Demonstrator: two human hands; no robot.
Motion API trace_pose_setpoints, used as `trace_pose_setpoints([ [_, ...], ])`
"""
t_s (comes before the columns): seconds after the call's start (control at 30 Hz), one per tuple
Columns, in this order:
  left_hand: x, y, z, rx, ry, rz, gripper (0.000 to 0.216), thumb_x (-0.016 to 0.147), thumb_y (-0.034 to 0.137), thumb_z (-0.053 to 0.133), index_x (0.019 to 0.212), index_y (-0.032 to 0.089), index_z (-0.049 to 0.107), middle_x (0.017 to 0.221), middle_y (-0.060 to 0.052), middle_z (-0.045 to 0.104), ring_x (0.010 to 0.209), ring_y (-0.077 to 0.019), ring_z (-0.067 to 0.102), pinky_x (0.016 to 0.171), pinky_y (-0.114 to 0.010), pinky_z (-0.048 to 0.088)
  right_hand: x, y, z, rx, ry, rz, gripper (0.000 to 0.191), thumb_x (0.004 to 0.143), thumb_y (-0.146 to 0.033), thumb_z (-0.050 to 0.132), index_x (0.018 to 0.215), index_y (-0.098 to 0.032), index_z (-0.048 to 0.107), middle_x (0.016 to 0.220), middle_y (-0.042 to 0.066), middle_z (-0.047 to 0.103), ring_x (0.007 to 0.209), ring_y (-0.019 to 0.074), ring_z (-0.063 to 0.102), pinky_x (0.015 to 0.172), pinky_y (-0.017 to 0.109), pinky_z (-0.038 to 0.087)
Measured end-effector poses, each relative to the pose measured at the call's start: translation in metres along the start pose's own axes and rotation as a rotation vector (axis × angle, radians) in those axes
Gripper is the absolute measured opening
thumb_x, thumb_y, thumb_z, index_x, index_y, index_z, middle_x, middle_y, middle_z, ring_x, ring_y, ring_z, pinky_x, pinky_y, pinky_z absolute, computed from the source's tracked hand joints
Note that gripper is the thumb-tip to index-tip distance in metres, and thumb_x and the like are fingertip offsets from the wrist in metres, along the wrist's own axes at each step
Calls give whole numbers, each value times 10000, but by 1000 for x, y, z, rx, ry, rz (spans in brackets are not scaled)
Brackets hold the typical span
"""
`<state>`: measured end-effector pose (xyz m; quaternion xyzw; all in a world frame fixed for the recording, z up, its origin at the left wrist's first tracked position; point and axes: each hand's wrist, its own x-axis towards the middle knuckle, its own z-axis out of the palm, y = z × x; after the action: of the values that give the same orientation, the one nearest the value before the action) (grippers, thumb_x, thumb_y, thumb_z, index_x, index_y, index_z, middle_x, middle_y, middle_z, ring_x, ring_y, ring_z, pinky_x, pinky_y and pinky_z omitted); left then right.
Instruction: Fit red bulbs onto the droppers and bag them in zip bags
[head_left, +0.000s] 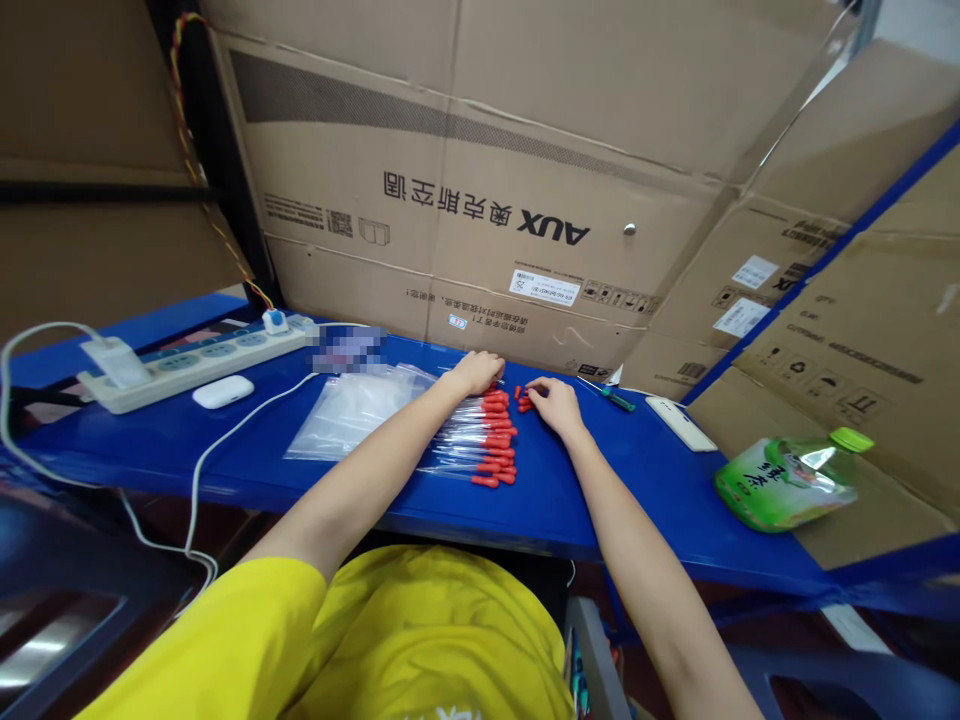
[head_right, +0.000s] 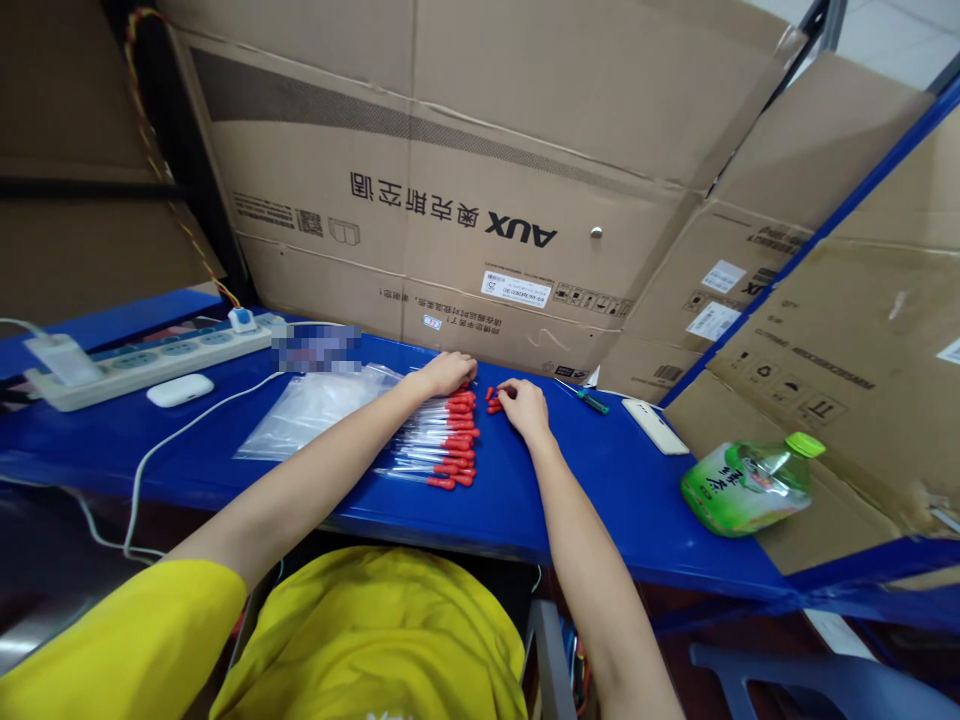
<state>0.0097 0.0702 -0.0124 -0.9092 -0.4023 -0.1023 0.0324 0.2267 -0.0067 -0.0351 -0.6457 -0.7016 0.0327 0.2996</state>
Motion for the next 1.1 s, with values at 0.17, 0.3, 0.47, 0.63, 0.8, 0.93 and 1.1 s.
trace_pose_setpoints([
  [0.17, 2, 4, -2, 29, -35, 9, 255, 974, 157, 575, 1172, 176, 734, 1217, -142, 735, 1171, -274, 695, 976, -363, 517, -1, 0, -1, -1, -3, -5, 237, 921, -225, 655, 1067, -268, 836, 1056, 45, 825, 984, 223, 748, 927, 317, 553],
  [0.3, 1, 5, -2, 31, -38, 11, 241, 990, 166, 562, 1155, 158, 737, 1221, -167, 705, 1148, -285, 703, 973, -374, 523, 0, 1, 0, 3, -1, -8, 237, 923, -232, 651, 1070, -264, 835, 1065, 48, 824, 985, 225, 747, 930, 321, 554],
  [0.47, -4, 9, -3, 42, 71, 14, 280, 1028, 151, 477, 1216, 173, 682, 1306, -171, 658, 1208, -280, 662, 1019, -389, 500, 0, 1, 0, 30, 2, -7, 244, 928, -244, 629, 1062, -269, 832, 1036, 37, 827, 987, 217, 751, 940, 313, 546],
  [0.63, -14, 20, -21, -60, 273, -51, 336, 1131, 330, 327, 1318, 240, 590, 1268, -120, 710, 1188, -251, 673, 959, -347, 508, 0, -3, -6, 55, 86, 12, 268, 908, -241, 580, 1007, -245, 829, 1012, 49, 821, 939, 236, 732, 900, 319, 529],
  [0.8, -22, 27, -34, -195, 309, -50, 337, 1136, 424, 334, 1291, 241, 570, 1218, -86, 760, 1087, -247, 733, 860, -315, 520, 0, -11, -14, 257, 232, 19, 282, 902, -282, 514, 893, -220, 789, 934, 61, 809, 822, 229, 698, 842, 315, 520],
  [0.93, -25, 31, -30, -208, 280, 28, 371, 1139, 410, 300, 1179, 229, 621, 1159, -92, 772, 1081, -243, 740, 847, -299, 512, 1, -15, -14, 545, 299, 43, 306, 922, -399, 518, 907, -211, 759, 925, 64, 793, 740, 217, 662, 741, 320, 532],
  [1.1, -26, 37, -28, -170, 252, 37, 412, 1136, 474, 293, 1169, 253, 640, 1075, -80, 788, 982, -259, 760, 774, -299, 492, 5, -18, -11, 790, 284, 22, 390, 876, -587, 636, 936, -211, 721, 806, 35, 714, 667, 195, 607, 622, 309, 523],
])
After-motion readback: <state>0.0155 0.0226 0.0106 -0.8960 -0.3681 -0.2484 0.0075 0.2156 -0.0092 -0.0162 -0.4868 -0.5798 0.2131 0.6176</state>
